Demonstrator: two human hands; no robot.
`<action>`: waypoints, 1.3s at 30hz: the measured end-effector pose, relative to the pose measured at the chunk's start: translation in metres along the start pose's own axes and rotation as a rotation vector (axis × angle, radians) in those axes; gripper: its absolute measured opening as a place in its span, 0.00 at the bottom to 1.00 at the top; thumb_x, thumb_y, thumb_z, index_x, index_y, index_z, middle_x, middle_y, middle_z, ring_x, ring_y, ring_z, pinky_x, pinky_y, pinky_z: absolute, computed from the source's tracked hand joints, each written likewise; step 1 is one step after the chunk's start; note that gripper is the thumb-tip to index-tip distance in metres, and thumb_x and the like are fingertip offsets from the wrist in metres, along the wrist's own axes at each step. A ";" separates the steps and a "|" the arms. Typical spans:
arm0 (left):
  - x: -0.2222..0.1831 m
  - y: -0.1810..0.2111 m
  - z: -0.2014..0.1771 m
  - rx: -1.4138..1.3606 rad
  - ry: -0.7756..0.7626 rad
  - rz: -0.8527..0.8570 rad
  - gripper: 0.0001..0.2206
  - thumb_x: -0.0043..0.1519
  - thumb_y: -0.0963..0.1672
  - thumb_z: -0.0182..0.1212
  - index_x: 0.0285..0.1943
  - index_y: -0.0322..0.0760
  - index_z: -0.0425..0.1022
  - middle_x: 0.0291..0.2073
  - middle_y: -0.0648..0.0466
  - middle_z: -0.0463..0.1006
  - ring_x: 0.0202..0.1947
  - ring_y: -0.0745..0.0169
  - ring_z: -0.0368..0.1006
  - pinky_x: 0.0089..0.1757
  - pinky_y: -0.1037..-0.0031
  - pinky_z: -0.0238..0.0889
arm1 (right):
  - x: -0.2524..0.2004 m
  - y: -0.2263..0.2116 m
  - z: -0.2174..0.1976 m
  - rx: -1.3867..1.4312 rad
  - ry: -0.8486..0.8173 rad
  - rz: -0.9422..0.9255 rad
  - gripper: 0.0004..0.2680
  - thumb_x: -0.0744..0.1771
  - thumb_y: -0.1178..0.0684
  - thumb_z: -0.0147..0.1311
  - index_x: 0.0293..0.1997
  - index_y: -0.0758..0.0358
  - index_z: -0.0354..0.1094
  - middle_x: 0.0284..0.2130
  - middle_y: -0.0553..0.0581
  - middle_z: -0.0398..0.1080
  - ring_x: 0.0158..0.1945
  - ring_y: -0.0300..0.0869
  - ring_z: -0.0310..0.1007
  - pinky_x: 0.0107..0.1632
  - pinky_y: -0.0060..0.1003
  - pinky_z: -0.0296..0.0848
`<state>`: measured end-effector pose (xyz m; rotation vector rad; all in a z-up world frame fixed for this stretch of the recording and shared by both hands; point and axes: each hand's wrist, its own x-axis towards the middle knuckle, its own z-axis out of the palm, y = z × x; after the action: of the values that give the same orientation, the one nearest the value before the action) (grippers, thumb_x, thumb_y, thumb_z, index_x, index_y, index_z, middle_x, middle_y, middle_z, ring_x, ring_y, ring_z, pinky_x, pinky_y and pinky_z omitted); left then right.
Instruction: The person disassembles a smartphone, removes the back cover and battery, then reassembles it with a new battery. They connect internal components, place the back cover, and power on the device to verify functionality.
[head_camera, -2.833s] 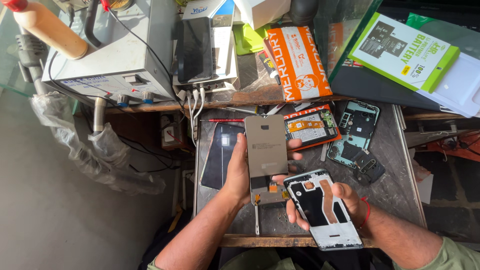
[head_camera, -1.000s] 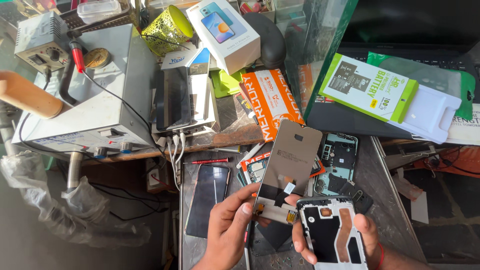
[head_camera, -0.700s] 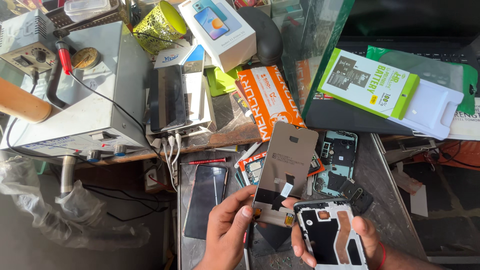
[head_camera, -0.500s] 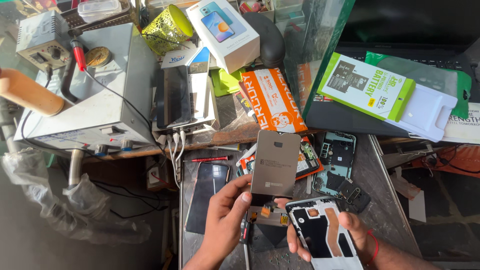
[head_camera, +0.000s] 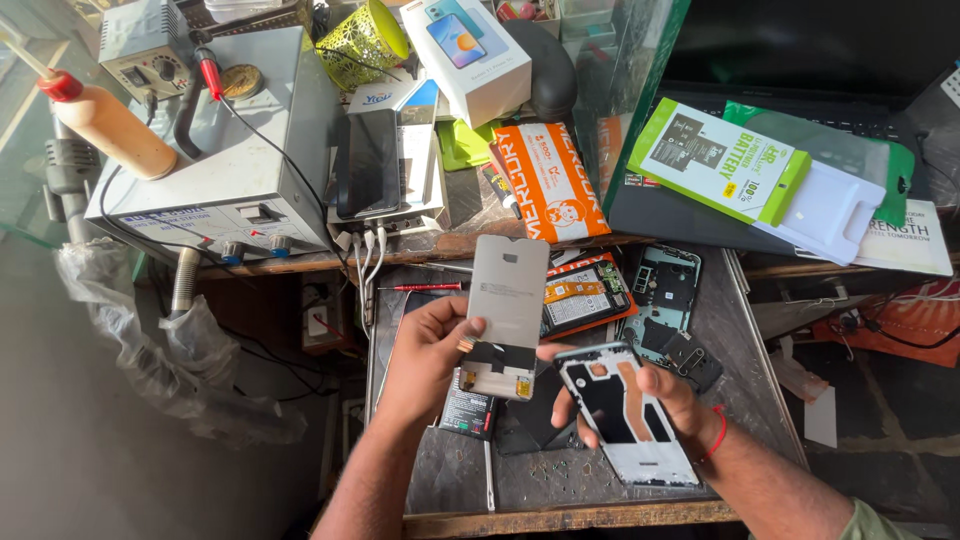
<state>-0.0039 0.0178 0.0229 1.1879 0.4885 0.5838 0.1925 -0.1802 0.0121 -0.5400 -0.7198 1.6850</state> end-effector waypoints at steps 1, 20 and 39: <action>0.000 0.002 -0.004 -0.008 0.014 0.003 0.08 0.64 0.39 0.61 0.47 0.23 0.79 0.37 0.48 0.84 0.35 0.68 0.78 0.41 0.75 0.72 | 0.000 -0.004 0.000 -0.039 0.047 -0.069 0.43 0.63 0.30 0.62 0.75 0.78 0.44 0.53 0.75 0.69 0.41 0.48 0.75 0.40 0.38 0.76; -0.013 -0.012 0.044 -0.426 -0.218 -0.334 0.13 0.63 0.44 0.53 0.51 0.30 0.74 0.43 0.49 0.83 0.44 0.59 0.80 0.45 0.62 0.75 | 0.001 0.002 -0.057 -0.279 0.714 -0.407 0.27 0.64 0.41 0.65 0.66 0.59 0.56 0.44 0.50 0.66 0.42 0.35 0.68 0.42 0.32 0.72; -0.050 -0.054 0.032 -0.625 -0.339 -0.394 0.13 0.63 0.46 0.58 0.46 0.29 0.66 0.54 0.49 0.81 0.48 0.59 0.78 0.48 0.65 0.72 | -0.022 0.038 0.021 -0.127 0.817 -0.379 0.33 0.64 0.69 0.40 0.78 0.47 0.36 0.61 0.62 0.64 0.60 0.46 0.68 0.63 0.44 0.67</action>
<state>-0.0124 -0.0519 -0.0160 0.5506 0.2104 0.1599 0.1567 -0.2111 -0.0006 -1.0249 -0.2936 0.9395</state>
